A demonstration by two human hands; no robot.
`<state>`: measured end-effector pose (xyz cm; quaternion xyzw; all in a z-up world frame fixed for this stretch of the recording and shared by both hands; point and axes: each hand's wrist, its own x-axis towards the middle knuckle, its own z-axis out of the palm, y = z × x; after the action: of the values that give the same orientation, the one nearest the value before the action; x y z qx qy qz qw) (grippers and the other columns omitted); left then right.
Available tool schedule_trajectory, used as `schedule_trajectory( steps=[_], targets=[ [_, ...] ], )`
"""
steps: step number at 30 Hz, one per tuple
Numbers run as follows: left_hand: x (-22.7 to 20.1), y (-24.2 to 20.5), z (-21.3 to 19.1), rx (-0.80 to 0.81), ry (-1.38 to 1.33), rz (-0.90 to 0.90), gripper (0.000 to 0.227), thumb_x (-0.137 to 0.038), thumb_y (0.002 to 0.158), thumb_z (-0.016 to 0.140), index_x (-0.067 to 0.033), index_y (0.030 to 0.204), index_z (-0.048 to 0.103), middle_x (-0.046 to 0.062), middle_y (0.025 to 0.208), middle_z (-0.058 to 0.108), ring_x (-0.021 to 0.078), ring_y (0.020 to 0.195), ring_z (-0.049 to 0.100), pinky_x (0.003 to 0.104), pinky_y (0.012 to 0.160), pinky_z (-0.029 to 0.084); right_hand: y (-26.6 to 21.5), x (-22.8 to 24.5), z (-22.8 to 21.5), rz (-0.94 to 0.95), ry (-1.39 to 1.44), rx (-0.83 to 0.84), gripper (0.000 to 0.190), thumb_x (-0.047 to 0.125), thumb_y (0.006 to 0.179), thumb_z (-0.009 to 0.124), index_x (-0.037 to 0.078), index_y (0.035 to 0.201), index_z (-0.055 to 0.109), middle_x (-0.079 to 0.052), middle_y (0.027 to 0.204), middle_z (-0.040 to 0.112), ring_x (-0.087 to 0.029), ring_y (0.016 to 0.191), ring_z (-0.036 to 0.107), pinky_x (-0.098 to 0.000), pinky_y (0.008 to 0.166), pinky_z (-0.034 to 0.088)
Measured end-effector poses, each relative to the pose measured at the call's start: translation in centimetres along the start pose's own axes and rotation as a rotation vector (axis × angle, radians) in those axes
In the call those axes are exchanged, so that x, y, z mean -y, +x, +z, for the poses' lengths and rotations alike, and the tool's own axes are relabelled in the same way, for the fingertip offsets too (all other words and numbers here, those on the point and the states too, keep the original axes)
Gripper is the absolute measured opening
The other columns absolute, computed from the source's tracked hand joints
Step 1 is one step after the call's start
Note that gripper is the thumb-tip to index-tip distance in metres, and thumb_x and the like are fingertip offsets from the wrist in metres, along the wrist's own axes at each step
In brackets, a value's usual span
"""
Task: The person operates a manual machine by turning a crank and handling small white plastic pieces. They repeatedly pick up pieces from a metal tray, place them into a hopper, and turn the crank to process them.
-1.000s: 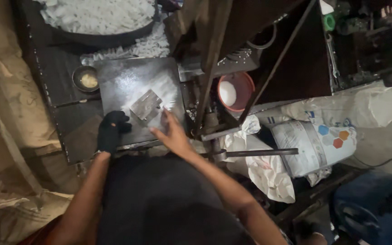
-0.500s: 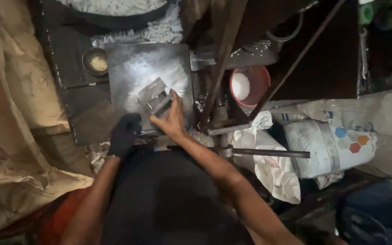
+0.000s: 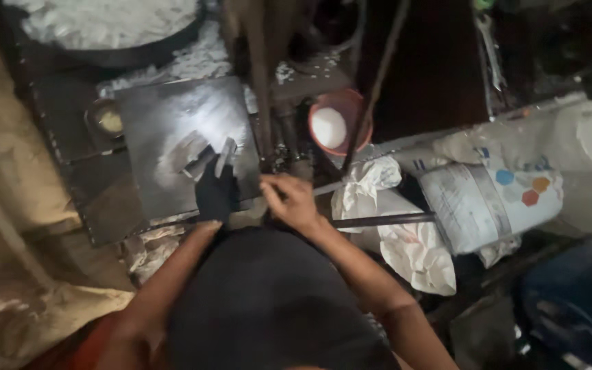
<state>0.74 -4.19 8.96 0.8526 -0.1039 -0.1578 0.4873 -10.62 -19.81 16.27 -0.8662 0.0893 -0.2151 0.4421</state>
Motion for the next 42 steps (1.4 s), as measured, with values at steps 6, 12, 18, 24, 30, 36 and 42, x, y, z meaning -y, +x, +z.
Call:
schedule_trajectory(
  steps=[6,12,18,24,30,36,42],
  targets=[
    [-1.0,7.4,5.4,-0.039,-0.004,0.238,0.044,-0.024,0.098,0.064,-0.0012,0.135,0.062,0.026,0.109,0.072,0.0427,0.098,0.068,0.048,0.083,0.055,1.4,-3.9,-4.4,0.160,-0.377,-0.251,0.014,0.014,0.091,0.074,0.007,0.104,0.075,-0.012,0.087,0.072,-0.029,0.074,0.071,-0.0384,0.065,0.056],
    [-0.9,13.5,6.8,0.199,0.061,0.443,0.038,-0.024,0.100,0.060,-0.0003,0.130,0.064,0.025,0.110,0.072,0.0425,0.106,0.067,0.049,0.089,0.052,0.8,-6.3,-3.5,0.259,-0.439,-0.273,0.017,0.020,0.090,0.074,0.010,0.103,0.076,-0.011,0.089,0.074,-0.030,0.077,0.072,-0.0404,0.066,0.057],
    [1.3,17.2,9.6,0.248,0.153,0.546,0.037,-0.028,0.101,0.058,0.0010,0.121,0.068,0.026,0.113,0.072,0.0431,0.110,0.066,0.047,0.094,0.053,0.5,-6.7,-3.4,0.223,-0.438,-0.285,0.016,0.021,0.093,0.072,0.010,0.104,0.073,-0.011,0.093,0.075,-0.030,0.081,0.073,-0.0406,0.070,0.058],
    [1.7,20.4,1.5,0.523,0.523,0.418,0.037,-0.036,0.104,0.062,-0.0027,0.112,0.073,0.025,0.111,0.072,0.0405,0.102,0.067,0.049,0.088,0.052,0.6,-5.6,-3.3,0.297,-0.453,-0.233,0.017,0.022,0.091,0.073,0.012,0.104,0.077,-0.012,0.092,0.076,-0.030,0.075,0.073,-0.0397,0.065,0.057],
    [1.7,11.2,-8.9,0.591,-0.018,-0.077,0.079,-0.027,0.078,0.082,-0.0070,0.142,0.041,0.018,0.111,0.070,0.0271,0.095,0.067,0.045,0.083,0.056,1.3,-5.9,-3.0,0.263,-0.505,-0.238,0.016,0.023,0.094,0.072,0.012,0.105,0.077,-0.012,0.093,0.075,-0.032,0.079,0.073,-0.0407,0.068,0.058],
    [3.5,5.0,-8.8,0.253,0.017,0.350,0.109,-0.021,0.057,0.095,-0.0008,0.148,0.037,0.018,0.132,0.056,0.0283,0.122,0.058,0.044,0.101,0.052,1.1,-6.1,-2.3,0.318,-0.542,-0.244,0.016,0.022,0.093,0.072,0.011,0.104,0.077,-0.012,0.095,0.076,-0.033,0.078,0.073,-0.0413,0.067,0.057],
    [5.7,5.7,-6.6,0.314,-0.179,0.117,0.072,-0.020,0.072,0.067,-0.0072,0.141,0.049,0.007,0.120,0.066,0.0212,0.104,0.067,0.039,0.079,0.054,0.9,-5.8,-2.3,0.395,-0.537,-0.246,0.017,0.022,0.091,0.072,0.012,0.103,0.077,-0.012,0.092,0.075,-0.032,0.078,0.073,-0.0415,0.067,0.057]
  ],
)
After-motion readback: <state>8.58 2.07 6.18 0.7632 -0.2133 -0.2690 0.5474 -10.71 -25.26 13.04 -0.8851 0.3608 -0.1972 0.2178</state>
